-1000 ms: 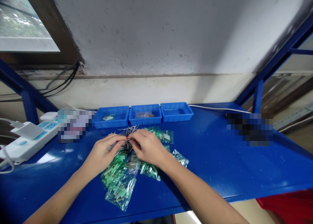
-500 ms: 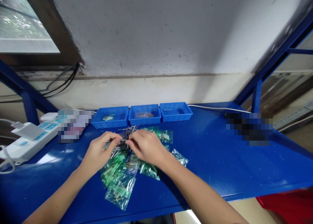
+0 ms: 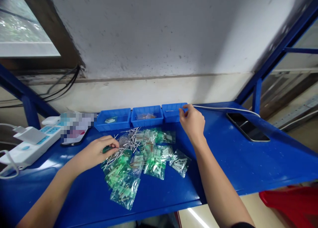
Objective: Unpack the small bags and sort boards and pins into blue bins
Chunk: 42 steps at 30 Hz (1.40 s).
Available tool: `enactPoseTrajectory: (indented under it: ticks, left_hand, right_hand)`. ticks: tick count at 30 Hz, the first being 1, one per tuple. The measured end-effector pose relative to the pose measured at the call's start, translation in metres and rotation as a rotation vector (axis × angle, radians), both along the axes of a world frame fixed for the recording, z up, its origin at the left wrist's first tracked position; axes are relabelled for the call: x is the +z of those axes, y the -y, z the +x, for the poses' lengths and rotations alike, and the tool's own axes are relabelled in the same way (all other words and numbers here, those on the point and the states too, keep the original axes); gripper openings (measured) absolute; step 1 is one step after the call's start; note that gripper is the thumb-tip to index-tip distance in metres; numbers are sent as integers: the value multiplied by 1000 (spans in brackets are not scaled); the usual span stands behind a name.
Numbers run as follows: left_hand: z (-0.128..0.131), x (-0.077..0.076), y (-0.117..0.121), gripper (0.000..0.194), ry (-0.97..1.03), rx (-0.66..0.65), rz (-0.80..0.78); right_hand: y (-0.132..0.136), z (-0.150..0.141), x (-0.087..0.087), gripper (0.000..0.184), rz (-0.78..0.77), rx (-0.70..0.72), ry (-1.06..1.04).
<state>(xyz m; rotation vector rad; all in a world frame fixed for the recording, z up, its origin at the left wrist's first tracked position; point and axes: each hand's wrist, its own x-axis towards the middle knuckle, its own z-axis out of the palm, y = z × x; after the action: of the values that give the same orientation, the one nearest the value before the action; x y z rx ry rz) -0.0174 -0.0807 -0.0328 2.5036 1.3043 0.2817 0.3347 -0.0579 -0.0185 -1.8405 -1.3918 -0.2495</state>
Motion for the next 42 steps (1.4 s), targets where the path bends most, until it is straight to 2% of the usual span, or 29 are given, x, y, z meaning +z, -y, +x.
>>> enactPoseTrajectory:
  ticks: [2,9,12,14,17,20,25,27,30,32,36,39,42]
  left_hand:
    - [4,0,2,16,13,-18,-6]
    - [10,8,8,20,124,38,-19]
    - [13,7,9,22,226,71,20]
    - [17,4,9,24,271,94,41]
    - [25,-1,11,26,303,109,52]
    - [33,-4,14,28,340,109,57]
    - [42,-2,18,31,419,205,92]
    - [43,0,19,32,439,222,88]
    - [43,0,20,34,434,198,47]
    - [43,0,21,28,436,164,21]
    - [40,-3,22,14,451,84,112]
    - [39,-4,22,18,449,78,195]
    - [38,-3,22,26,458,73,195]
  right_hand:
    - [1,-11,-5,22,-22,101,-30]
    - [30,-91,-20,23,-101,747,23]
    - [42,-110,-25,27,-101,935,69]
    - [46,-117,-27,28,-78,1004,113]
    - [47,-120,-28,20,-52,1016,163]
    - [47,-118,-25,20,-29,991,160]
    - [48,-116,-22,25,7,991,146]
    - [49,-117,-22,21,18,988,176]
    - [49,-118,-22,21,30,964,187]
    - [49,-118,-20,22,45,944,172]
    - [48,-115,-18,27,78,927,151]
    - [48,-115,-19,25,95,952,150]
    - [49,-116,-18,23,122,985,176]
